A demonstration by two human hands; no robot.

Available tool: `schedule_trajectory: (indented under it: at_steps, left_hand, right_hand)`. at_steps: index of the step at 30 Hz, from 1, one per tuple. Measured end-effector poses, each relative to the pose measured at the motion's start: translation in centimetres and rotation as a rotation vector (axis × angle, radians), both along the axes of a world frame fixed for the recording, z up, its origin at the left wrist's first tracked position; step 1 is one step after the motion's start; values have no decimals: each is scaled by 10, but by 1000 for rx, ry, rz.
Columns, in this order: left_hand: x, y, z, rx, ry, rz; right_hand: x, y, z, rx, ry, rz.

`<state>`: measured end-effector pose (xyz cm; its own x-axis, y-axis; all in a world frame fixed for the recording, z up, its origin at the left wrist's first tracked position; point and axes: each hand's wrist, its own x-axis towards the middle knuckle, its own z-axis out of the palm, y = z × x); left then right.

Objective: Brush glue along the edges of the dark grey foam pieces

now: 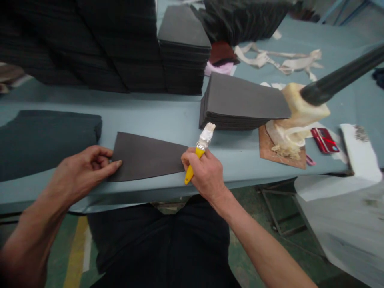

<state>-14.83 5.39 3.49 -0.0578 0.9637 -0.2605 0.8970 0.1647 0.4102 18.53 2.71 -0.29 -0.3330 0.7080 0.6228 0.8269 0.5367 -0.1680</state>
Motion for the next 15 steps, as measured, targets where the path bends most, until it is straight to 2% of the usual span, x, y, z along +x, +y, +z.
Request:
schedule_trajectory:
  at_steps: [5, 10, 15]
  left_hand:
    - [13, -6, 12, 21, 28, 6]
    - [17, -9, 16, 71, 65, -63]
    - [17, -11, 16, 48, 92, -79]
  right_hand:
    - [2, 4, 0, -12, -70, 89]
    - [6, 6, -3, -53, -87, 82]
    - [7, 5, -4, -121, -86, 45]
